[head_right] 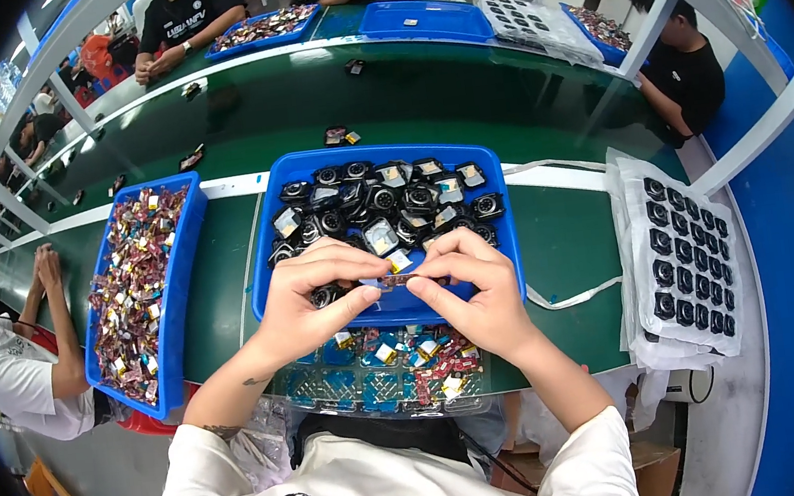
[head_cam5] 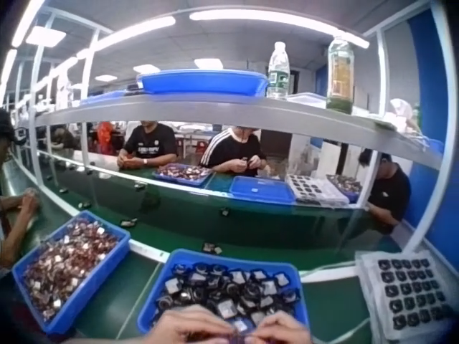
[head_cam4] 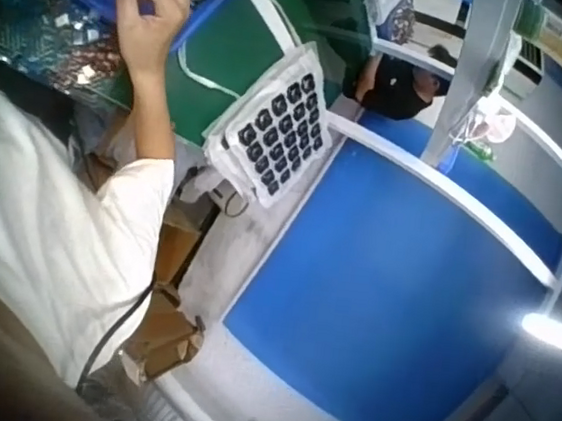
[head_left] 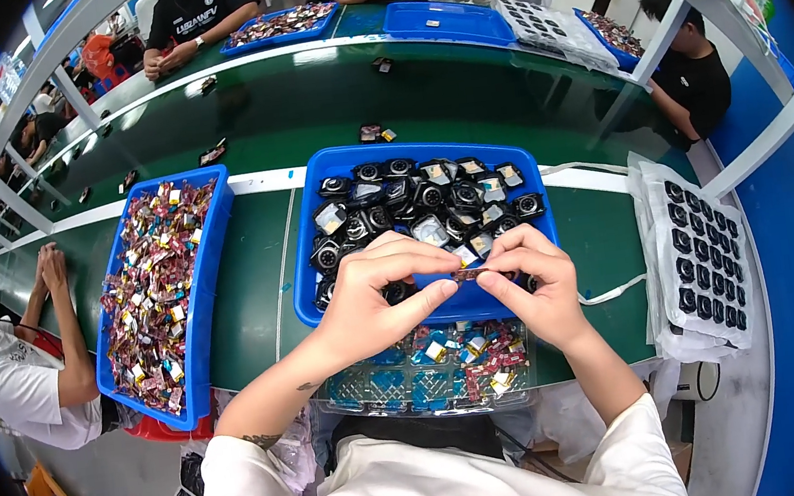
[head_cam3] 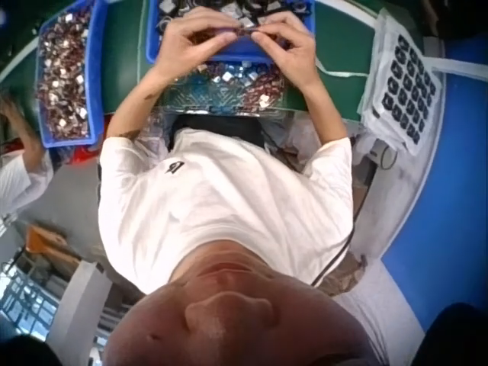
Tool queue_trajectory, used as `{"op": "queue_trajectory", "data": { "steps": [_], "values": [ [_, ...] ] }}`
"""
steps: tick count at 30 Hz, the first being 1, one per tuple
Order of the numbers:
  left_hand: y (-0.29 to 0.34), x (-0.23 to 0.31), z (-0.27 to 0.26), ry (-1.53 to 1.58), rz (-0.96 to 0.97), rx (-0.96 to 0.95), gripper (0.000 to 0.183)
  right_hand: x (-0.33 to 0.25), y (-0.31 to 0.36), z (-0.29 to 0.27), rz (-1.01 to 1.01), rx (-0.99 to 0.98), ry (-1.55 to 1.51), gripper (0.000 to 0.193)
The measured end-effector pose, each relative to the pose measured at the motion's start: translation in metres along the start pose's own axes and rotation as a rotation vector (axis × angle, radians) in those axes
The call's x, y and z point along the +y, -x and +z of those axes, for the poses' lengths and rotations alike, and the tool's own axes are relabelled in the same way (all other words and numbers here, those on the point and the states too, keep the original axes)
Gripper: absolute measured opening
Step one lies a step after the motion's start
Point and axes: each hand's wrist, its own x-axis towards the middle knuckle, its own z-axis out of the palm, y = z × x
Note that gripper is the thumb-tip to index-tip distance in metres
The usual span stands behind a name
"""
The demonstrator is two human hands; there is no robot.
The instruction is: Manually assemble small electronic components, specifically camera or sensor modules, into their plastic housings on a production line.
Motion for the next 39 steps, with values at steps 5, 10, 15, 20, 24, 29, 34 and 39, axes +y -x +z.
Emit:
{"op": "queue_trajectory", "data": {
  "steps": [5,10,15,20,24,29,34,39],
  "values": [
    [-0.017,-0.019,-0.001,-0.01,-0.103,-0.054,0.008,0.006,-0.01,0.005,0.096,-0.079,-0.082,0.015],
    [-0.008,-0.03,0.002,0.237,-0.267,-0.048,0.012,0.024,-0.007,0.012,0.081,0.002,-0.151,0.015],
    [-0.007,-0.029,0.004,0.232,-0.368,-0.149,0.027,0.023,-0.007,0.012,-0.055,0.034,0.005,0.016],
    [-0.005,-0.029,0.008,0.017,-0.278,-0.167,0.015,0.016,-0.003,0.012,0.022,-0.045,-0.099,0.016],
    [-0.001,-0.035,0.007,0.076,-0.198,-0.191,0.013,0.019,0.001,0.003,0.203,-0.245,-0.578,0.017],
    [-0.002,-0.028,0.008,0.07,-0.089,-0.207,0.008,0.019,0.009,0.008,0.406,-0.264,-0.751,0.015],
    [-0.005,-0.023,0.009,0.055,-0.072,-0.236,0.009,0.024,0.007,0.004,0.474,-0.292,-0.667,0.014],
    [-0.002,-0.032,0.007,0.128,-0.066,-0.241,0.008,0.028,0.008,0.008,0.386,-0.328,-0.699,0.01]
  ]
}}
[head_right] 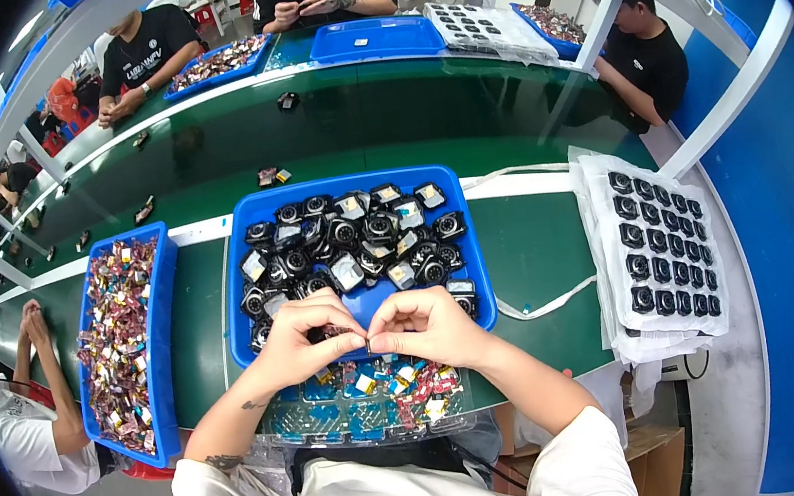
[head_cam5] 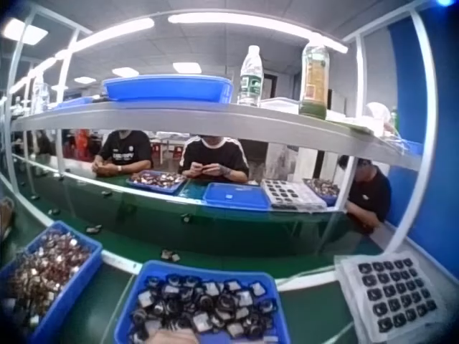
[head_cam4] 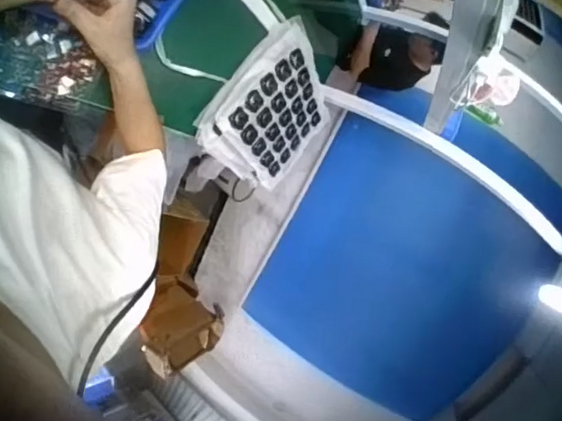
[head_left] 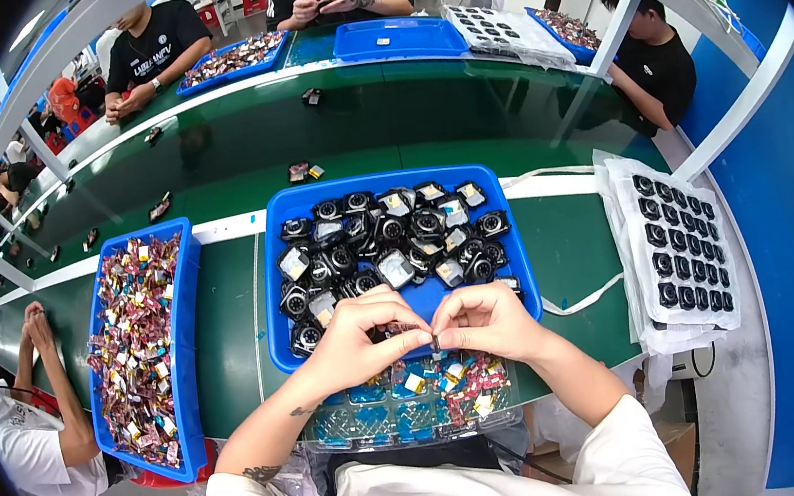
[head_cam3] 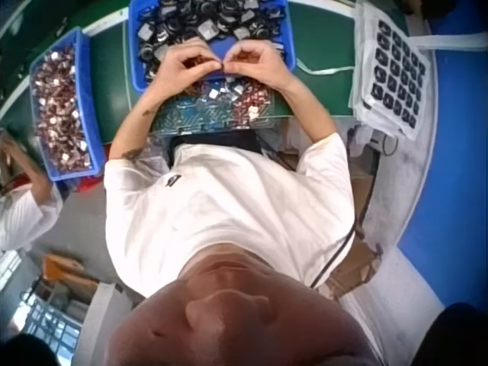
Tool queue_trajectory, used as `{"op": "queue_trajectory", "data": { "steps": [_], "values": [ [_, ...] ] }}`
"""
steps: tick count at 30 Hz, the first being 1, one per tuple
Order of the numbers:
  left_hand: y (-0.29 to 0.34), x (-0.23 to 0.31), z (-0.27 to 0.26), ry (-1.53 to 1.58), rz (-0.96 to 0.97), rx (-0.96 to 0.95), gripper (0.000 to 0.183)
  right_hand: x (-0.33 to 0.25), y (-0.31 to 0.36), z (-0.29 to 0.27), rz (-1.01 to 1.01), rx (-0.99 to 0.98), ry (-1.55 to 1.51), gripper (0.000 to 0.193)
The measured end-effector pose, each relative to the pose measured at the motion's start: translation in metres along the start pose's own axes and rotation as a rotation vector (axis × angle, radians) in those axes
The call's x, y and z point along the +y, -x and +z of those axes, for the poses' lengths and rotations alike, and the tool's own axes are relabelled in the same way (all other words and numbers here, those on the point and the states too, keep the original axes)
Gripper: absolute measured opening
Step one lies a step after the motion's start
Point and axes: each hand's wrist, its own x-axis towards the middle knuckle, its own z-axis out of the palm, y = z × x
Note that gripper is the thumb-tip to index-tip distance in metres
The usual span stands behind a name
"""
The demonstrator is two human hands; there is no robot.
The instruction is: Manually assemble small electronic components, specifically camera or sensor modules, into their plastic housings on a production line.
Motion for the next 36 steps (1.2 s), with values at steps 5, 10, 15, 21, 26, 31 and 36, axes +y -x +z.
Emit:
{"op": "queue_trajectory", "data": {
  "steps": [5,10,15,21,26,31,36],
  "values": [
    [-0.001,0.0,0.001,0.007,-0.026,-0.01,0.008,0.001,-0.001,-0.002,-0.098,-0.033,0.102,0.009],
    [-0.003,0.0,0.001,0.014,0.005,-0.016,0.008,-0.002,-0.002,-0.002,-0.097,-0.073,0.166,0.009],
    [0.0,-0.001,0.001,0.017,0.012,-0.005,0.008,-0.002,0.001,-0.002,-0.143,-0.035,0.217,0.008],
    [0.005,0.0,-0.002,0.057,-0.084,0.32,0.005,-0.005,0.004,-0.004,-0.221,0.004,0.175,0.007],
    [0.003,-0.001,-0.006,0.127,-0.068,0.506,0.006,-0.015,0.0,0.01,-0.423,-0.216,0.71,0.015],
    [0.003,0.0,-0.009,0.163,-0.068,0.544,0.006,-0.026,-0.005,0.02,-0.418,-0.252,1.083,0.012],
    [0.002,-0.004,-0.009,0.177,-0.079,0.554,0.007,-0.029,-0.017,0.009,-0.456,-0.181,1.1,0.027]
  ]
}}
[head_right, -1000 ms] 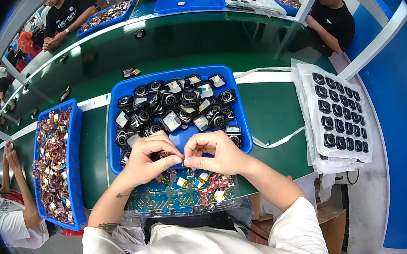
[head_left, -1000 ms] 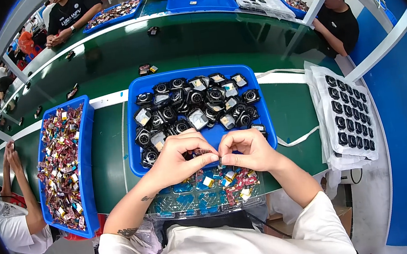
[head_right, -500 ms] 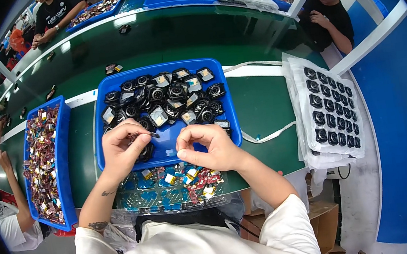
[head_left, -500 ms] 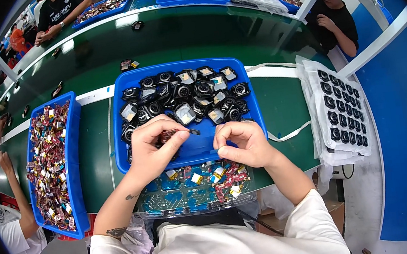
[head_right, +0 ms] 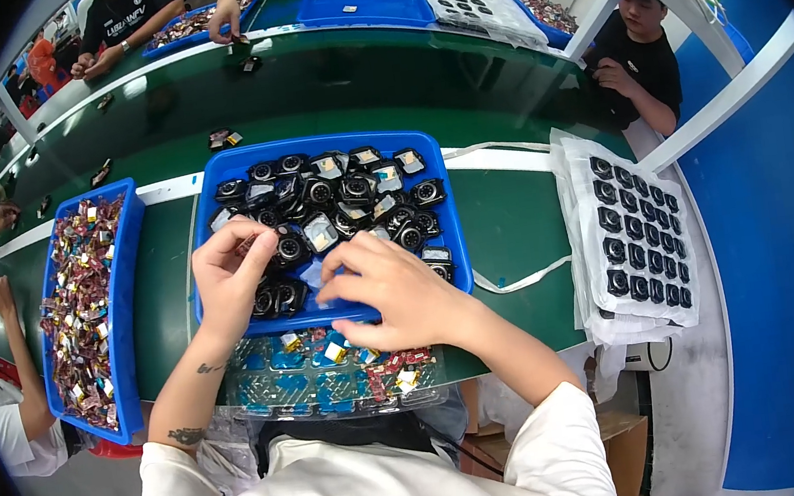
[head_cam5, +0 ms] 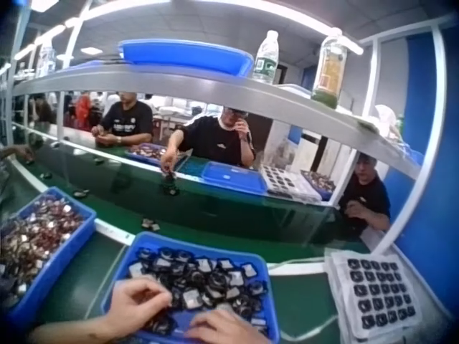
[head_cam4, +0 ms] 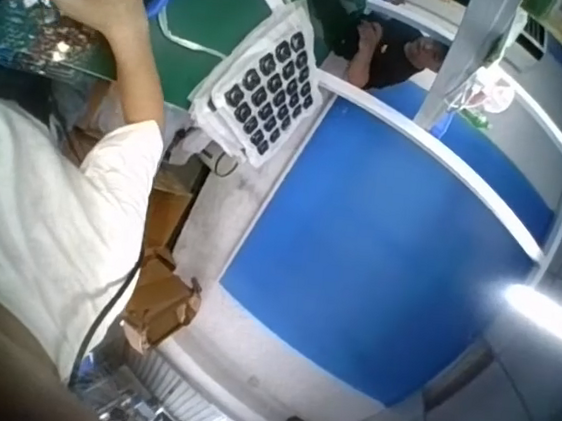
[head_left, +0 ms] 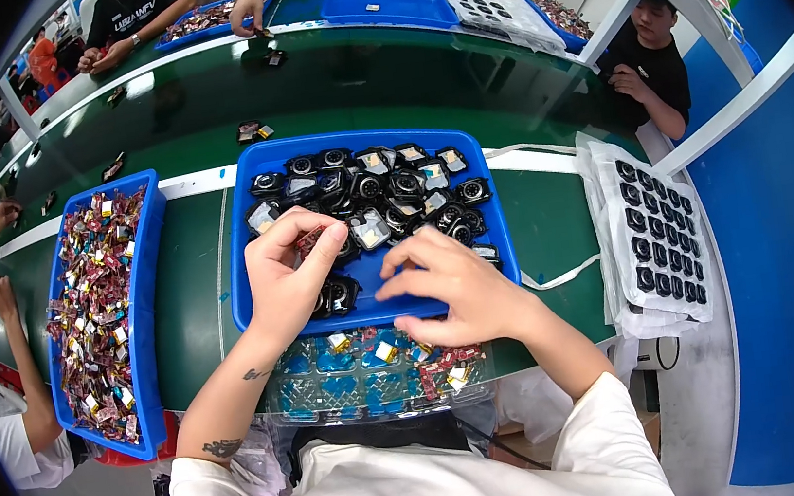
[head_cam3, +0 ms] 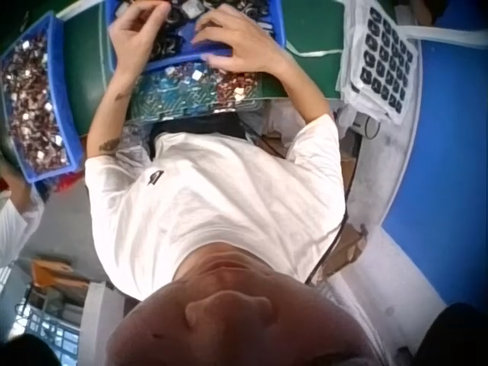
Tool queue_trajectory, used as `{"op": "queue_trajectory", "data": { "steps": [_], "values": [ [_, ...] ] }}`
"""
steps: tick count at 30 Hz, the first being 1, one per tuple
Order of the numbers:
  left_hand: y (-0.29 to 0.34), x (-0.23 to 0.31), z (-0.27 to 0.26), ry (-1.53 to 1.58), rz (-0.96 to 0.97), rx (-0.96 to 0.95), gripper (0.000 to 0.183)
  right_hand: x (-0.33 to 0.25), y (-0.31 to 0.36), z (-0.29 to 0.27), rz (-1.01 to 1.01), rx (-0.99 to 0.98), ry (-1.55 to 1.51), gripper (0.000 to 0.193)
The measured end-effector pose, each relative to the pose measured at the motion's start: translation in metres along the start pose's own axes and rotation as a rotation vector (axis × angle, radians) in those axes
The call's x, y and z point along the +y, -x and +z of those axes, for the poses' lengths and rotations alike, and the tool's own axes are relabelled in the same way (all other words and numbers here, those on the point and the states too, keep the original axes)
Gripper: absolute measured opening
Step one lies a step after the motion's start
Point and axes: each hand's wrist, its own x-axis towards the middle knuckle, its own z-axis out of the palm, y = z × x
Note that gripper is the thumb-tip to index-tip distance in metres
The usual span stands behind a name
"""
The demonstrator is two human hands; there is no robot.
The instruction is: Manually assemble small electronic components, specifically camera or sensor modules, into their plastic housings on a production line.
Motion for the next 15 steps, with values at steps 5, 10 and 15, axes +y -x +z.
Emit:
{"op": "queue_trajectory", "data": {
  "steps": [5,10,15],
  "values": [
    [0.0,-0.002,0.001,-0.086,0.106,-0.012,0.005,0.026,-0.029,0.005,0.18,0.26,0.505,0.043],
    [-0.001,-0.003,0.002,-0.133,0.123,0.03,0.004,0.044,-0.034,0.015,0.226,0.172,0.315,0.02],
    [-0.001,0.0,-0.001,-0.164,0.149,0.037,0.005,0.04,-0.037,0.007,0.39,0.355,-0.377,0.017]
  ]
}}
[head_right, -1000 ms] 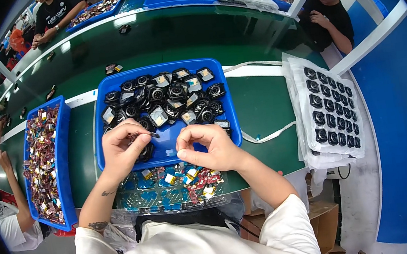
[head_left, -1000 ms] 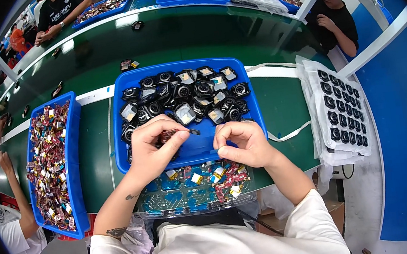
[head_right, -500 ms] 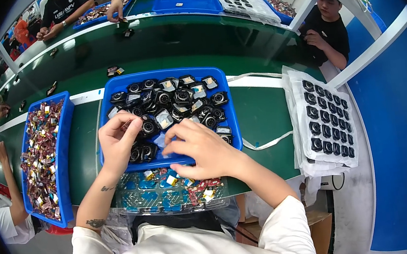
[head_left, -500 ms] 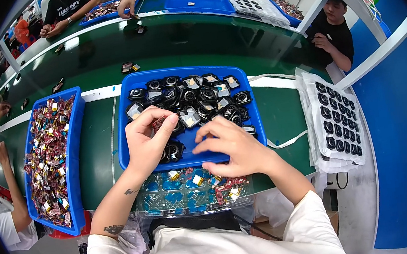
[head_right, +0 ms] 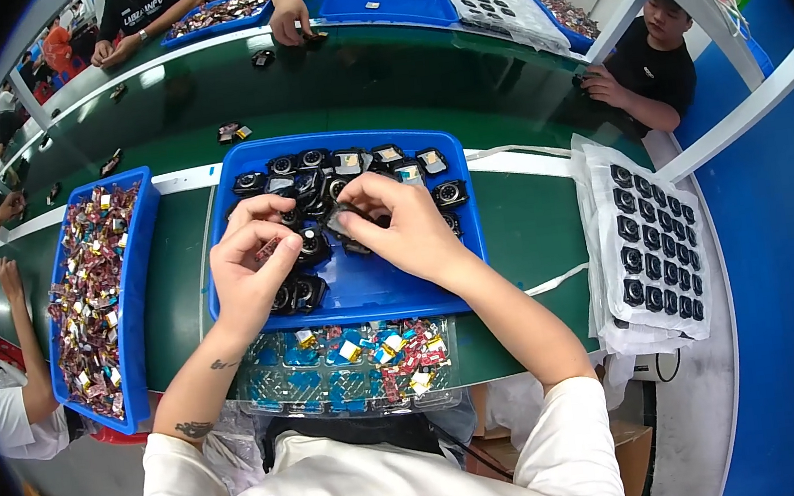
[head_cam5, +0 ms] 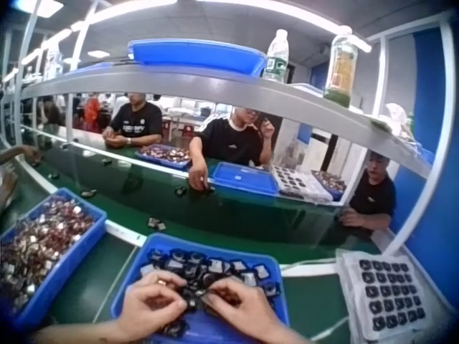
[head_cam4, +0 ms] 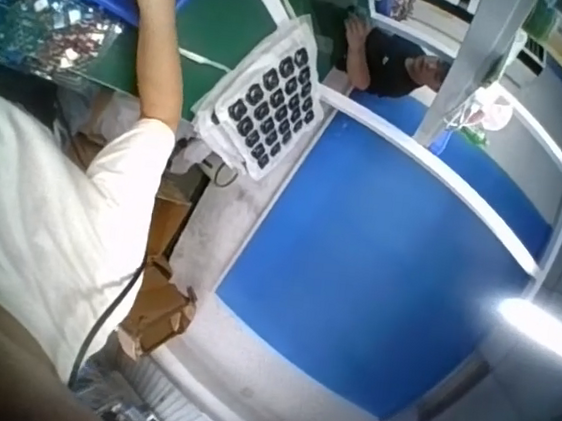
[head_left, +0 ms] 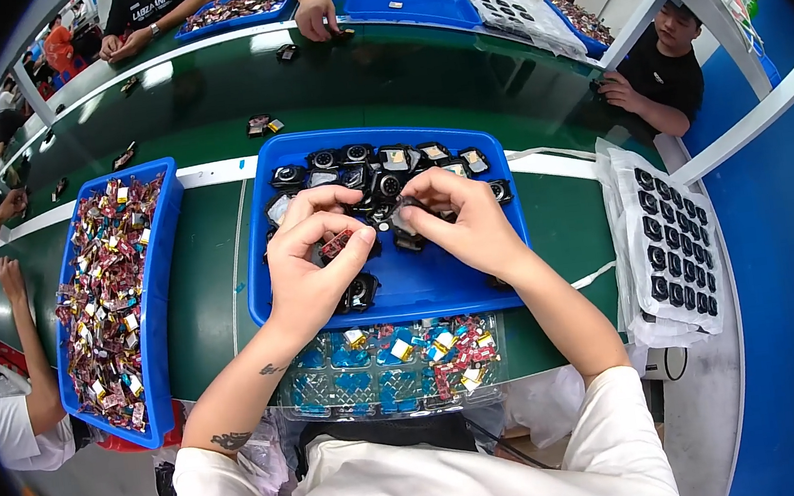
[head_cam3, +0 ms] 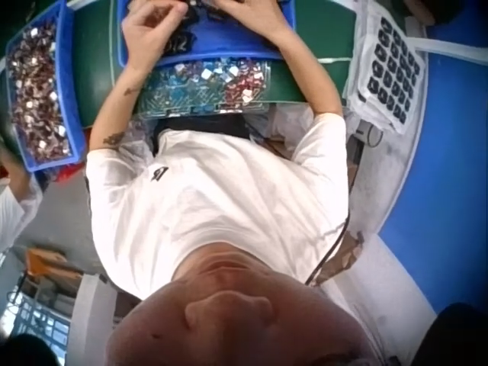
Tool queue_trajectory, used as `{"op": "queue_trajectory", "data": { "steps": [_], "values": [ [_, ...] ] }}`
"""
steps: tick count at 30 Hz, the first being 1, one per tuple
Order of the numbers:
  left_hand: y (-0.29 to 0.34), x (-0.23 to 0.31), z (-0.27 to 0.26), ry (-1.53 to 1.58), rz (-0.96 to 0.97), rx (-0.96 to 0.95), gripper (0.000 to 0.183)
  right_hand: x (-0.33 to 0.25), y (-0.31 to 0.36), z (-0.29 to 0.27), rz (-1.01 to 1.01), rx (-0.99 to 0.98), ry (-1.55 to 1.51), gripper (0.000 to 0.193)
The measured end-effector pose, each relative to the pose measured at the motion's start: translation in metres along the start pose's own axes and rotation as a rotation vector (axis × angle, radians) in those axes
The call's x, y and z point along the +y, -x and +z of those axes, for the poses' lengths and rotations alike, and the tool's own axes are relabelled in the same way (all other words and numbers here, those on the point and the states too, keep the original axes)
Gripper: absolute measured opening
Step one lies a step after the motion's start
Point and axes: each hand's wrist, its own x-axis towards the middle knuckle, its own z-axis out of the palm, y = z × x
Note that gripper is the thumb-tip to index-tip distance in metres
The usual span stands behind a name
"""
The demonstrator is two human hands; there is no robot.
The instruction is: Manually assemble small electronic components, specifically camera or sensor modules, into their plastic housings on a production line.
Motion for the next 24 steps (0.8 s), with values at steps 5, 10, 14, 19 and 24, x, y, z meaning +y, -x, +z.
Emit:
{"op": "queue_trajectory", "data": {
  "steps": [5,10,14,19,24],
  "values": [
    [0.002,-0.004,-0.001,-0.074,-0.009,-0.067,0.006,-0.018,0.005,0.005,0.114,-0.108,-0.206,0.023],
    [0.0,-0.004,0.003,-0.171,0.025,-0.094,0.005,-0.02,0.012,0.008,0.173,-0.185,-0.267,0.023],
    [0.0,-0.003,0.002,-0.243,0.042,-0.102,0.005,-0.021,0.012,0.007,0.259,-0.249,-0.212,0.026],
    [-0.002,0.004,0.002,-0.305,0.077,-0.164,0.004,-0.024,0.012,0.006,0.297,-0.312,-0.189,0.026],
    [-0.001,0.0,0.002,-0.309,0.055,-0.156,0.004,-0.021,0.012,0.01,0.295,-0.3,-0.197,0.023]
  ]
}}
